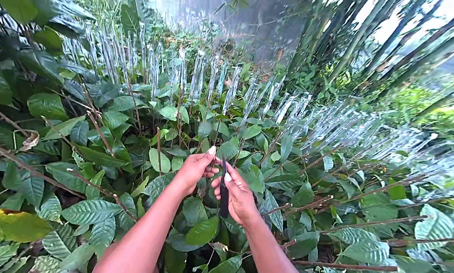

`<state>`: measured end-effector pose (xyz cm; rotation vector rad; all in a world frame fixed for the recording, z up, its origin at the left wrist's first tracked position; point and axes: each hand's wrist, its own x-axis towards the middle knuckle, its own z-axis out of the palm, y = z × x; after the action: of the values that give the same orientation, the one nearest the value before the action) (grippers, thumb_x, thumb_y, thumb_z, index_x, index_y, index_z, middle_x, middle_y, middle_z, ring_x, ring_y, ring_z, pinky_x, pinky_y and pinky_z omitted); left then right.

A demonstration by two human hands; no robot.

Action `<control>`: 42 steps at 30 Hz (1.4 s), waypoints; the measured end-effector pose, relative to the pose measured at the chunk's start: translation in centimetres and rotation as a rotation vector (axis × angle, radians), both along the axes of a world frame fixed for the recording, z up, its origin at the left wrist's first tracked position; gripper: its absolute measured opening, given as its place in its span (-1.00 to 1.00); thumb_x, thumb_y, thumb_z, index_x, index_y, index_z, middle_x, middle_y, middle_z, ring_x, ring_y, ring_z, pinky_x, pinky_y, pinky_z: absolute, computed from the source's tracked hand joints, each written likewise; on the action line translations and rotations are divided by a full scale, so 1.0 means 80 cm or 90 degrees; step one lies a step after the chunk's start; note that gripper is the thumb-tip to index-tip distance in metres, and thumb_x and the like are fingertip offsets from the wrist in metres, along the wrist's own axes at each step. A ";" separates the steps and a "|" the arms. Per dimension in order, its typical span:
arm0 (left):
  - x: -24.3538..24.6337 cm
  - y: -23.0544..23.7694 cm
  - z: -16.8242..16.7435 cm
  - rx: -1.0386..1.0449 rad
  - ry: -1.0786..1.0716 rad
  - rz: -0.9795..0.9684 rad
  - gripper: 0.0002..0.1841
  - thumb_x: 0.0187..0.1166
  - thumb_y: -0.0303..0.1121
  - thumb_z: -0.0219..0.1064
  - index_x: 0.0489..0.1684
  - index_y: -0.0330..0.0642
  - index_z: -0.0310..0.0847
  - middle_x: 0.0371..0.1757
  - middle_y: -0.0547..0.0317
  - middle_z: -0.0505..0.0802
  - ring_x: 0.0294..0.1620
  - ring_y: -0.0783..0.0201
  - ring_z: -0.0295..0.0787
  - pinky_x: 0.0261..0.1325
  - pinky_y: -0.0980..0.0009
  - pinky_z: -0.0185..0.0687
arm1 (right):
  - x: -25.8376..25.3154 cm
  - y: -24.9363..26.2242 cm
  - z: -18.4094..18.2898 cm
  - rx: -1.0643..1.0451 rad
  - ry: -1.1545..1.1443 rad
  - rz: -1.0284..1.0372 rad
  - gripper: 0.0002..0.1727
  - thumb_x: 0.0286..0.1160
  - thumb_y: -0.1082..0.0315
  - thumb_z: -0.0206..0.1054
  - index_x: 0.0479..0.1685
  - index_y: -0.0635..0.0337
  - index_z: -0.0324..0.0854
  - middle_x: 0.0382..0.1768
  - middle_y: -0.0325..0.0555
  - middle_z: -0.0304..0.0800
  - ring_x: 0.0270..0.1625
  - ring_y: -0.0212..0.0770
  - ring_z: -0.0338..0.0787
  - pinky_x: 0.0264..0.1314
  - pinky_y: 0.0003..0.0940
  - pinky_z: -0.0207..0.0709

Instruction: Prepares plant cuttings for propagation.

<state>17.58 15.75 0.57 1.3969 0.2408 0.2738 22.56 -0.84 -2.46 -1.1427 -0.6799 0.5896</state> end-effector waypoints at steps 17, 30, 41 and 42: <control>0.016 -0.010 0.001 -0.067 0.015 -0.019 -0.70 0.79 -0.26 0.21 0.09 -0.37 0.67 -0.23 0.03 0.85 -0.32 0.21 0.86 -0.11 0.30 0.85 | 0.015 -0.010 -0.010 -0.014 -0.003 0.045 -0.39 0.81 0.28 -0.04 0.81 0.27 0.06 -0.29 -0.14 0.70 -0.37 -0.34 0.68 -0.32 -0.49 0.60; 0.022 0.000 -0.004 -0.028 0.068 -0.003 -0.68 0.79 -0.28 0.23 0.32 -0.29 0.62 -0.06 0.01 0.82 -0.27 0.19 0.86 -0.13 0.30 0.86 | 0.029 -0.004 -0.022 -0.058 -0.003 0.070 -0.36 0.83 0.28 -0.05 0.88 0.17 -0.03 -0.32 -0.16 0.66 -0.40 -0.34 0.66 -0.35 -0.47 0.59; 0.024 0.010 -0.013 -0.058 0.056 0.034 -0.65 0.82 -0.28 0.17 0.38 -0.31 0.53 -0.09 -0.04 0.85 -0.30 0.15 0.87 -0.17 0.27 0.86 | 0.032 0.008 -0.019 -0.131 -0.042 0.034 -0.41 0.86 0.29 -0.08 0.86 0.11 0.11 -0.34 -0.21 0.64 -0.42 -0.36 0.62 -0.35 -0.47 0.55; 0.024 0.012 -0.013 -0.032 0.052 0.069 -0.59 0.83 -0.17 0.14 0.46 -0.26 0.49 0.00 -0.05 0.85 -0.25 0.13 0.88 -0.18 0.25 0.84 | 0.029 0.009 -0.013 -0.136 -0.049 0.013 -0.40 0.87 0.28 -0.09 0.88 0.09 0.09 -0.35 -0.19 0.64 -0.42 -0.34 0.61 -0.36 -0.46 0.55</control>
<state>19.48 16.69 -0.48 1.3487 0.3888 0.2980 24.86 -0.14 -3.50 -1.3634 -0.7067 0.6496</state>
